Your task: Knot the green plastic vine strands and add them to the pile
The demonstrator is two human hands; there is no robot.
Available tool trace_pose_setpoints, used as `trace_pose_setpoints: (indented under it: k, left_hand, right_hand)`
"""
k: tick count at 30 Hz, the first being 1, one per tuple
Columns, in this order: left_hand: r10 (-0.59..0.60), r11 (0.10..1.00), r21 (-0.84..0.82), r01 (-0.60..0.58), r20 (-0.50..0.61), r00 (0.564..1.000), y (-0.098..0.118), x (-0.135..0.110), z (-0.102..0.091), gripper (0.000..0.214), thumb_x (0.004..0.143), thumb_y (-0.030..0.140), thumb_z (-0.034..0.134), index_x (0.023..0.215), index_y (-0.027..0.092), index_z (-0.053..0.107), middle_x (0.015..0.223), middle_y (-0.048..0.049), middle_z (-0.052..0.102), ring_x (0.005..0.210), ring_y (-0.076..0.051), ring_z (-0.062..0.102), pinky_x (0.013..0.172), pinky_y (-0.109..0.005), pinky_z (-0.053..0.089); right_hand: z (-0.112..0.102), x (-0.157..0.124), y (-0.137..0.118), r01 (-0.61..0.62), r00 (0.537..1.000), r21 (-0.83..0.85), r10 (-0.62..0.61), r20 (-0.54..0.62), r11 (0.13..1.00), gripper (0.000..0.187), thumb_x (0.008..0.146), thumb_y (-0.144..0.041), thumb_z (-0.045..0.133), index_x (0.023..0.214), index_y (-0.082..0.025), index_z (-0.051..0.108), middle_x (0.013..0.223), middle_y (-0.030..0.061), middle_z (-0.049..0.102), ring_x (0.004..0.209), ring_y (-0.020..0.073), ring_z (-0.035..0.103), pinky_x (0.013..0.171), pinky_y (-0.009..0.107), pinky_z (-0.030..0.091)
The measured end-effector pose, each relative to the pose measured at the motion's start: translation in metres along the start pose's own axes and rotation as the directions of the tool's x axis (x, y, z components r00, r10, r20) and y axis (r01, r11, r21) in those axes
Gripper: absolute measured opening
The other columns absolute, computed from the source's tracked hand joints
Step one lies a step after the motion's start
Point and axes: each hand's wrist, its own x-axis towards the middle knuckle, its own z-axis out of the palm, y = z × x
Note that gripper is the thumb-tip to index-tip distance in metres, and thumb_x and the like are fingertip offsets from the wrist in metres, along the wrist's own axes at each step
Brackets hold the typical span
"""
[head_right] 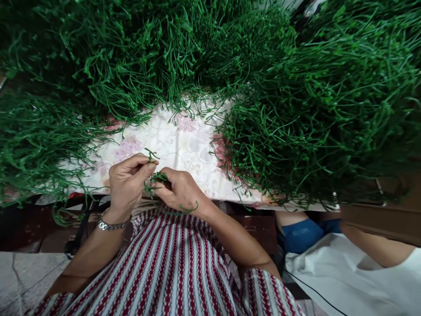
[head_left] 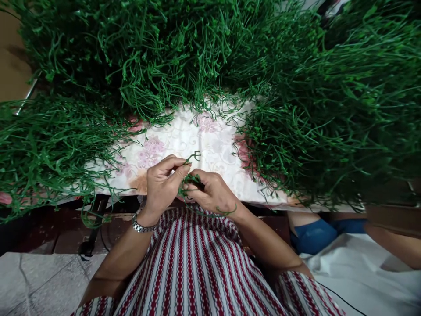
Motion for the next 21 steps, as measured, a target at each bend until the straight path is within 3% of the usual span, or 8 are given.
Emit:
trace_pose_setpoints:
  k: [3,6,8,11,17,21]
  left_hand:
    - [-0.091,0.98,-0.179,0.089,0.001,0.996,0.0,0.002,0.001,0.005,0.066,0.018,0.071,0.065,0.017,0.066,0.064,0.0016,0.059,0.061,-0.009,0.054,0.057,-0.019,0.042]
    - [-0.193,0.95,-0.246,0.19,0.012,0.981,0.001,0.001,0.003,0.008,0.065,0.021,0.072,0.067,0.017,0.067,0.063,0.0011,0.061,0.057,-0.009,0.053,0.054,-0.019,0.042]
    - [-0.174,0.961,-0.222,0.165,-0.025,0.984,0.001,-0.001,0.007,0.008,0.066,0.023,0.071,0.068,0.017,0.066,0.063,0.0011,0.061,0.056,-0.009,0.052,0.054,-0.019,0.042]
    - [-0.053,0.992,-0.115,0.044,-0.078,0.996,0.001,-0.004,0.013,0.005,0.071,0.022,0.068,0.068,0.017,0.066,0.063,0.0018,0.06,0.058,-0.009,0.052,0.055,-0.019,0.041]
    - [-0.006,0.999,-0.049,0.004,-0.038,0.999,-0.002,-0.007,0.019,0.004,0.073,0.021,0.065,0.071,0.018,0.066,0.064,0.002,0.061,0.059,-0.009,0.053,0.056,-0.02,0.042]
    - [-0.046,0.992,-0.122,0.042,-0.03,0.998,-0.002,-0.005,0.019,0.001,0.071,0.018,0.068,0.07,0.018,0.067,0.064,0.0022,0.062,0.058,-0.008,0.053,0.056,-0.019,0.042]
  right_hand:
    - [0.002,-0.002,0.005,0.0,1.0,0.099,0.0,-0.003,0.995,0.018,0.085,-0.023,0.043,0.068,-0.016,0.044,0.058,-0.0051,0.041,0.054,0.0063,0.036,0.053,0.019,0.027]
    - [0.004,-0.004,0.008,-0.025,0.999,0.287,0.016,0.034,0.958,0.021,0.088,-0.03,0.043,0.073,-0.016,0.046,0.061,-0.0047,0.04,0.055,0.0063,0.036,0.052,0.019,0.029]
    - [0.005,-0.005,0.01,-0.044,0.998,0.432,0.015,0.069,0.901,0.027,0.088,-0.04,0.045,0.076,-0.015,0.046,0.061,-0.0048,0.039,0.054,0.0063,0.035,0.05,0.019,0.029]
    - [0.007,-0.004,0.012,-0.05,0.995,0.562,-0.01,0.103,0.826,0.036,0.085,-0.049,0.049,0.076,-0.015,0.047,0.062,-0.0041,0.04,0.055,0.0065,0.036,0.051,0.019,0.03]
    - [0.009,-0.001,0.012,-0.102,0.988,0.655,-0.003,0.157,0.748,0.036,0.081,-0.049,0.056,0.073,-0.015,0.046,0.061,-0.0045,0.04,0.052,0.006,0.035,0.05,0.02,0.032]
    - [0.01,-0.004,0.01,-0.075,0.996,0.551,0.034,0.084,0.831,0.028,0.086,-0.039,0.05,0.072,-0.015,0.047,0.061,-0.0043,0.039,0.054,0.0066,0.035,0.052,0.02,0.031]
